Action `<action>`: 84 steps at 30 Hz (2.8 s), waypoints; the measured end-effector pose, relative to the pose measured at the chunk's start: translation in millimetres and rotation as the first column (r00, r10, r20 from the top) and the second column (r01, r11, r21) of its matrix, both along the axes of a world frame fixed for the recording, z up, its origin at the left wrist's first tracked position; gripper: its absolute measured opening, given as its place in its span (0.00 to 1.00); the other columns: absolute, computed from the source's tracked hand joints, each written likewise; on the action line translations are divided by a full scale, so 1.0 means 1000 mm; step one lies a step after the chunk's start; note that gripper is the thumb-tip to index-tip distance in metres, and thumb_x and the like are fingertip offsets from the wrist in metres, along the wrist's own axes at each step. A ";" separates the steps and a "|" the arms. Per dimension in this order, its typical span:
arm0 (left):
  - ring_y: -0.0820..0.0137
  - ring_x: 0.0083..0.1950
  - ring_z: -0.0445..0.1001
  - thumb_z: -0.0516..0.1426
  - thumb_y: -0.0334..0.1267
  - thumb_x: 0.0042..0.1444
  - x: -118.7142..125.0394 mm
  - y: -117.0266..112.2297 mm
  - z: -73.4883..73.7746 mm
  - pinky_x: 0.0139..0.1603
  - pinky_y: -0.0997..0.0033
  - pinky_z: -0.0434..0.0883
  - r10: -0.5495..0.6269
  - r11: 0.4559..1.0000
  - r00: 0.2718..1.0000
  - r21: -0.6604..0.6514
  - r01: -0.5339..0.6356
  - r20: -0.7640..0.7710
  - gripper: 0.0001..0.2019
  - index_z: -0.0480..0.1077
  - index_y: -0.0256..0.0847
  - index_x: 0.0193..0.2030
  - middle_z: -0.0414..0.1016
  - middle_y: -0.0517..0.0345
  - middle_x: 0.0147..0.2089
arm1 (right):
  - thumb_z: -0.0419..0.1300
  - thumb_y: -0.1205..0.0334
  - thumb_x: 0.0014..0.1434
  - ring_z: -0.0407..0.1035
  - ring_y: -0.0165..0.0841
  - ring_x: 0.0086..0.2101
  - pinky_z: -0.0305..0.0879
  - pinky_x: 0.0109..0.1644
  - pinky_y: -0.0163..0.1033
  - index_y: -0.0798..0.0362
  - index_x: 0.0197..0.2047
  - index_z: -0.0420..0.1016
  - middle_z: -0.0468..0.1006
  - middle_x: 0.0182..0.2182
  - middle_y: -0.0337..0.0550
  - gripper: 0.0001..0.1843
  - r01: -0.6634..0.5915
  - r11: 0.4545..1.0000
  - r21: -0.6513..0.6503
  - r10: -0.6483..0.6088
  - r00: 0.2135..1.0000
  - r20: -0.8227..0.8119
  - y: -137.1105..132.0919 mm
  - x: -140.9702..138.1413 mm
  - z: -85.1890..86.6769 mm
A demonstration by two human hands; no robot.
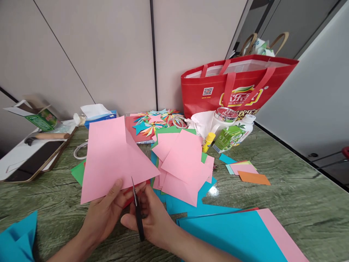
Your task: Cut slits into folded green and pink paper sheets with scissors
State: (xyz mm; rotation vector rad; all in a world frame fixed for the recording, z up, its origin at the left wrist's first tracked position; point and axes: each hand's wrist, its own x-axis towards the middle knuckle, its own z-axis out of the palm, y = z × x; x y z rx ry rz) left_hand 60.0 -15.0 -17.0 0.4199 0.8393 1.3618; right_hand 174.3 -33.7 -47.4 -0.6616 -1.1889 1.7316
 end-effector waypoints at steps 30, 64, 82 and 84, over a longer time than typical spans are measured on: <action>0.70 0.29 0.76 0.64 0.31 0.39 0.004 -0.002 0.006 0.35 0.73 0.75 0.099 0.995 0.991 -0.021 -0.102 -0.092 0.09 0.75 0.35 0.31 0.79 0.57 0.27 | 0.62 0.51 0.48 0.51 0.27 0.25 0.50 0.29 0.34 0.51 0.38 0.60 0.58 0.26 0.34 0.19 -0.001 0.999 -0.032 0.004 0.995 0.096 -0.001 0.002 0.002; 0.70 0.27 0.74 0.65 0.34 0.37 0.002 -0.004 0.005 0.34 0.72 0.74 0.073 0.996 0.988 -0.037 -0.079 -0.136 0.06 0.73 0.34 0.20 0.76 0.57 0.22 | 0.61 0.50 0.47 0.52 0.24 0.20 0.52 0.21 0.31 0.53 0.34 0.62 0.61 0.23 0.33 0.18 0.046 0.997 -0.062 -0.036 0.987 0.154 0.000 -0.002 0.005; 0.66 0.34 0.77 0.62 0.36 0.43 0.001 -0.010 -0.007 0.41 0.71 0.72 -0.009 0.994 0.980 -0.104 -0.012 -0.199 0.07 0.76 0.33 0.28 0.80 0.51 0.30 | 0.64 0.54 0.47 0.58 0.26 0.27 0.56 0.30 0.32 0.50 0.43 0.56 0.64 0.28 0.35 0.25 0.068 0.996 -0.058 -0.067 0.998 0.021 0.001 -0.001 -0.001; 0.66 0.34 0.77 0.62 0.37 0.43 0.001 -0.011 -0.008 0.41 0.70 0.72 -0.018 0.993 0.975 -0.115 -0.008 -0.222 0.08 0.76 0.34 0.29 0.80 0.51 0.31 | 0.63 0.53 0.47 0.58 0.27 0.28 0.56 0.32 0.33 0.49 0.45 0.55 0.63 0.30 0.36 0.27 0.059 0.997 -0.058 -0.058 0.998 0.014 0.001 -0.001 0.000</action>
